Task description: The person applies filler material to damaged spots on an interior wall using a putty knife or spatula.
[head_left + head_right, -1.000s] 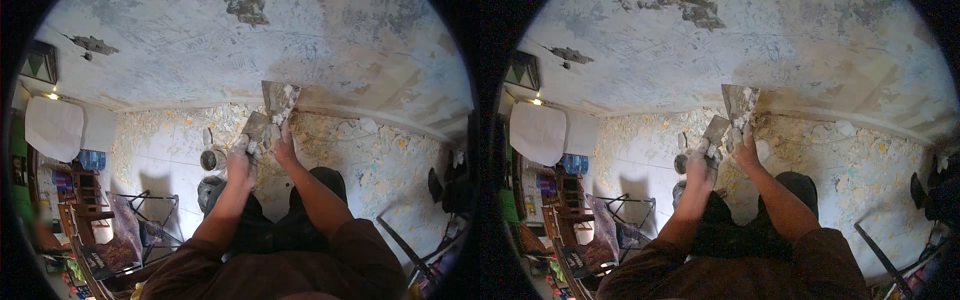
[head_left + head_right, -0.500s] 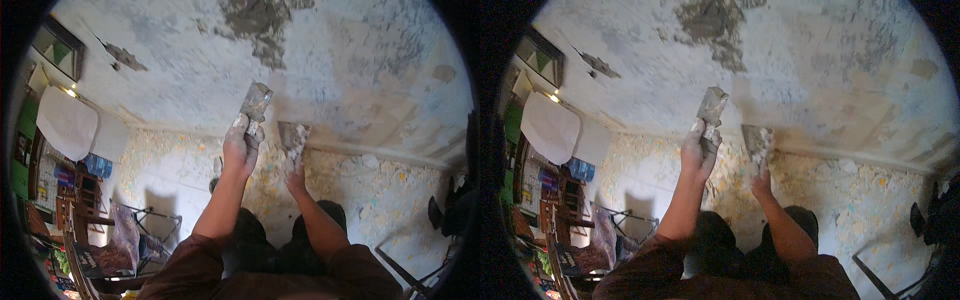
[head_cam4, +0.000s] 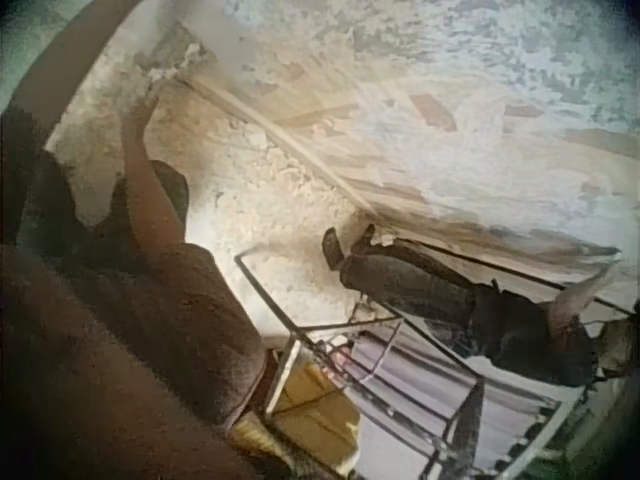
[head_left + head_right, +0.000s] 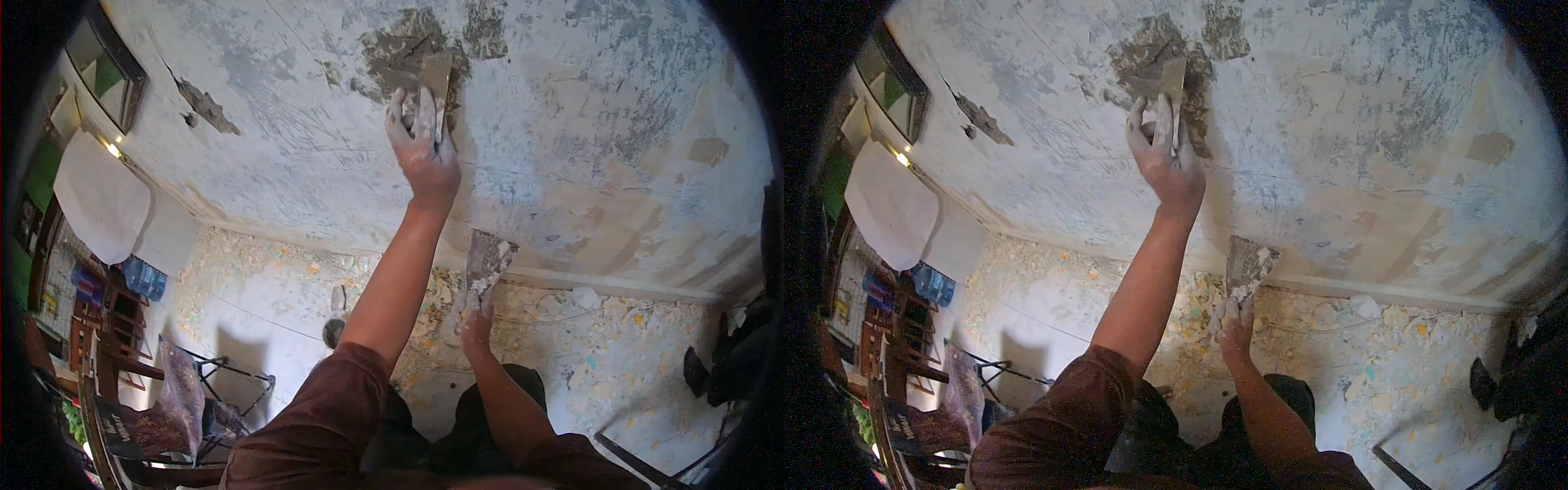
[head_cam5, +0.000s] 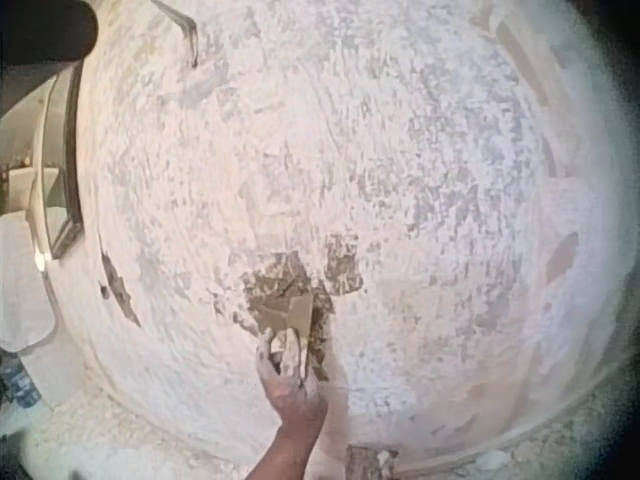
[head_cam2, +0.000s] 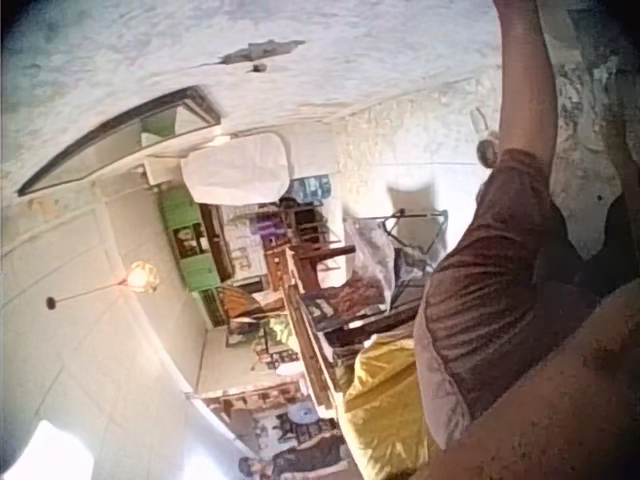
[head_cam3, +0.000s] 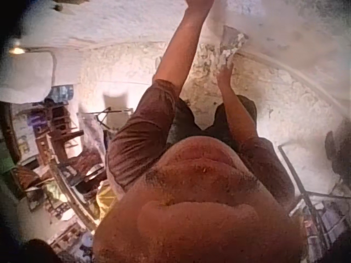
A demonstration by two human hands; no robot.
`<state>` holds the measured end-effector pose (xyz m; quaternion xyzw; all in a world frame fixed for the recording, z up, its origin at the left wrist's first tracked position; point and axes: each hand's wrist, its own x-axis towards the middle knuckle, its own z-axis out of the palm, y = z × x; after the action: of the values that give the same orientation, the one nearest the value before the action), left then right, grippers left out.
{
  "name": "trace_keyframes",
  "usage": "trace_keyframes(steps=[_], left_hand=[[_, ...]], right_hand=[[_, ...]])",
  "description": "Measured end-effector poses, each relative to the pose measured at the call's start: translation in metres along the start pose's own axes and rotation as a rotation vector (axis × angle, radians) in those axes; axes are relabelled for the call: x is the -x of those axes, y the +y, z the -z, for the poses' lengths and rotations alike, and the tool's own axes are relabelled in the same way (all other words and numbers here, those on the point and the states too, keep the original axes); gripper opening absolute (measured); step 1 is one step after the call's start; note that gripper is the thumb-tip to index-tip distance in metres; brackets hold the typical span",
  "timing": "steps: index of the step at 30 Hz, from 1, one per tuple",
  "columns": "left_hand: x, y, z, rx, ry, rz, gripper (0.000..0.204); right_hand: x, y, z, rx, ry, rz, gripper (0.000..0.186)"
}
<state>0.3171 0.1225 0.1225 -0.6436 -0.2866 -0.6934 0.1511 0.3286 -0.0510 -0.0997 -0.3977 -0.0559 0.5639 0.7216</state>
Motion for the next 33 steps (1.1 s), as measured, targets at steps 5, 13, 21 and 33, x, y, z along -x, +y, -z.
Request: trace_keyframes(steps=[5,13,21,33], left_hand=[[0.024,-0.003,-0.036,-0.185,0.012,-0.018,0.058],[0.081,-0.022,-0.012,-0.142,-0.243,-0.01,0.053],[-0.011,-0.03,0.0,-0.098,-0.152,-0.37,0.056],[0.005,-0.121,0.065,-0.422,-0.455,-0.589,0.055]], right_hand=[[-0.018,0.001,0.043,-0.383,-0.521,-0.026,0.024],[0.006,-0.038,0.018,-0.083,0.121,0.104,0.043],[0.002,-0.036,0.034,-0.033,-0.066,0.095,0.049],[-0.011,-0.021,0.053,-0.165,-0.083,0.081,0.037]])
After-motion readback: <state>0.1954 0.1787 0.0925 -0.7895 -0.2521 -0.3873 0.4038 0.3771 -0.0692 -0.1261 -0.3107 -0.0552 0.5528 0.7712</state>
